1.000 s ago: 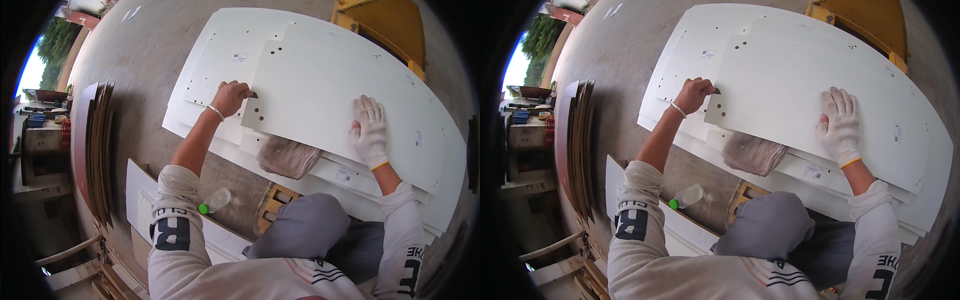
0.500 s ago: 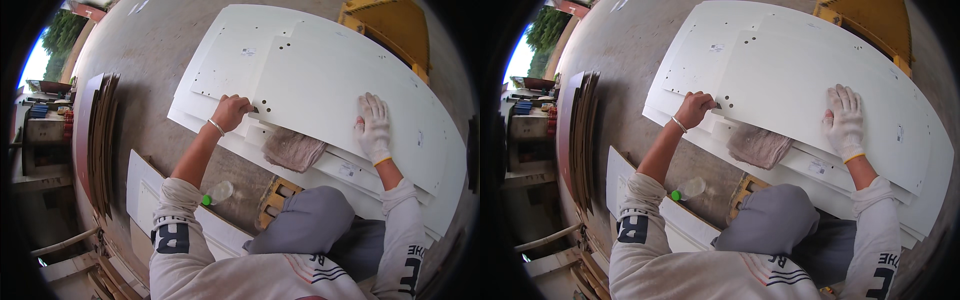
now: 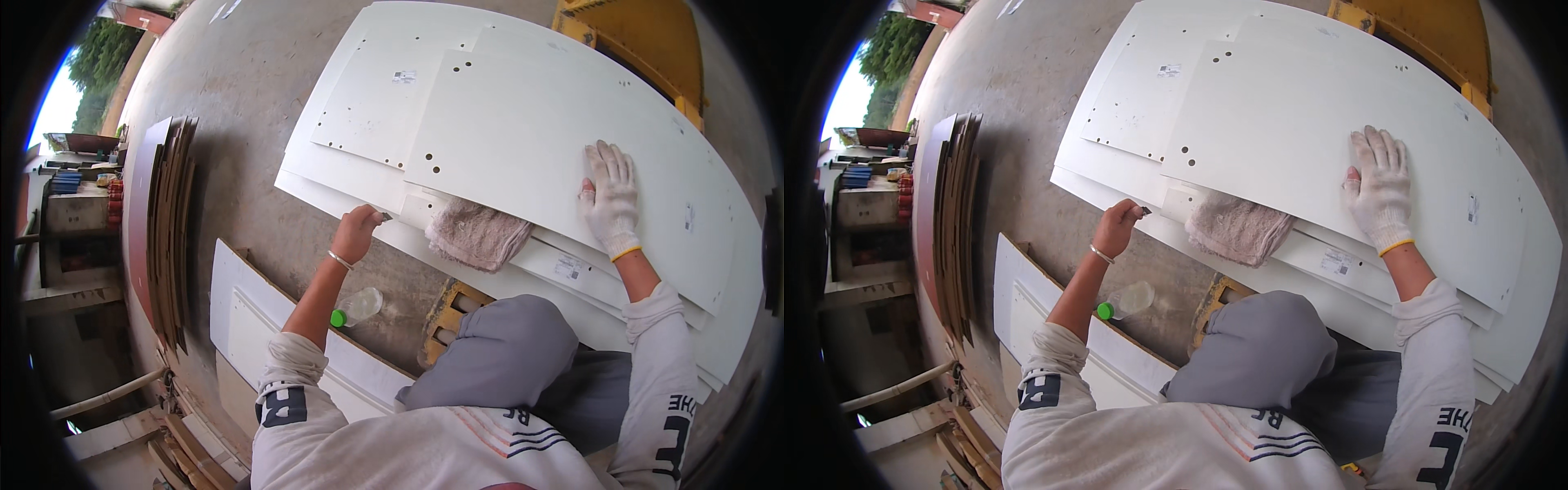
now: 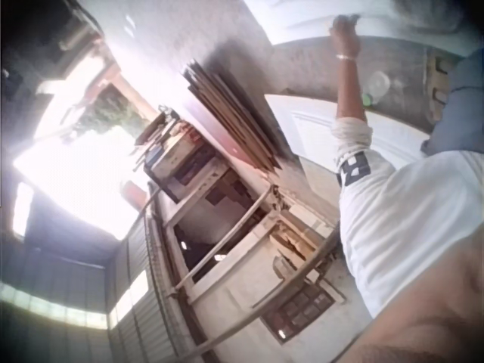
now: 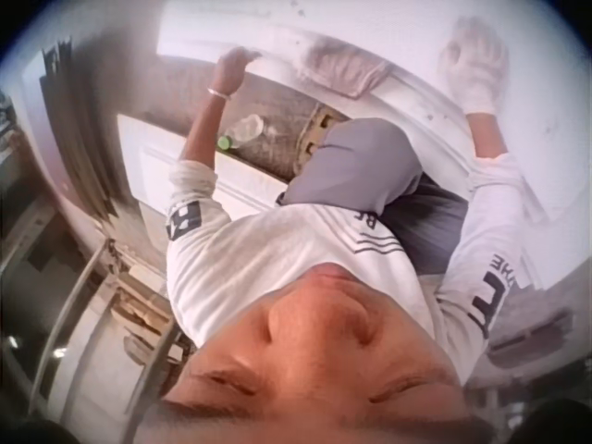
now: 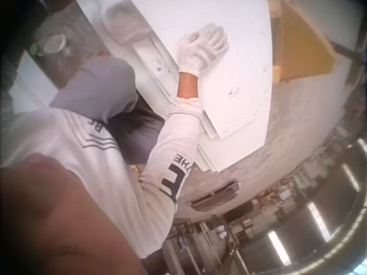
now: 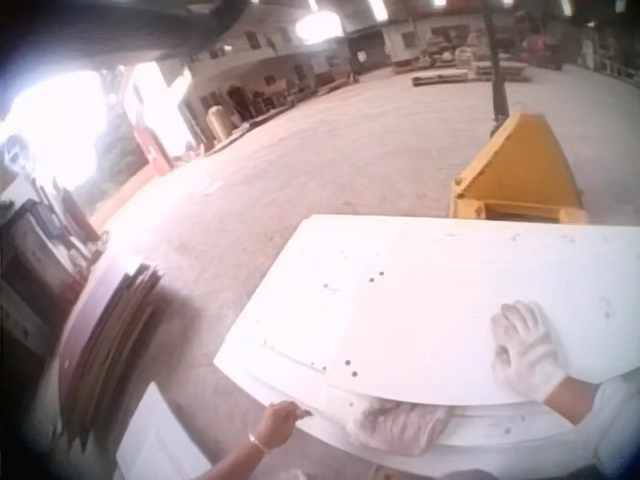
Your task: The person uses a utility knife to trim the edges of stacked white panels, then wipes the surfaces with a cloth. The person also uses a yellow tool to pry or separate a panel from the stack.
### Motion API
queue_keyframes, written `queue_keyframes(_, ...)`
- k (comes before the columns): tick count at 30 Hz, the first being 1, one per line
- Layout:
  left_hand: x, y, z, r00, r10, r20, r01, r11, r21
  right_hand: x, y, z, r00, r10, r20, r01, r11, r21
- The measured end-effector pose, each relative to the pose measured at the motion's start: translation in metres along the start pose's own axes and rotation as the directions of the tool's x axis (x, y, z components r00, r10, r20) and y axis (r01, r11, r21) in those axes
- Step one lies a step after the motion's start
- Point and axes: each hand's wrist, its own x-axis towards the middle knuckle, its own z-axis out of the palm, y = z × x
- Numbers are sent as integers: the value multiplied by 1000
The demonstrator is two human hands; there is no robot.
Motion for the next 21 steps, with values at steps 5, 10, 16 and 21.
queue_keyframes(5, -3, -4, 13, 968, -249, -32, 219, 901, -375, 0, -1, 2, 1000, 1, -8, 0, 1000, 13)
queue_keyframes(10, -16, -6, 15, 930, -346, -122, 329, 934, -139, 0, -2, 2, 1000, 2, 1, -2, 1000, 3)
queue_keyframes(16, -49, 1, 19, 906, -261, -334, 379, 851, 364, -2, 1, 5, 1000, 3, -8, -4, 1000, -11)
queue_keyframes(21, -65, -3, 30, 848, -421, -323, 502, 833, 234, -2, 2, 6, 1000, 8, 6, -8, 1000, -22)
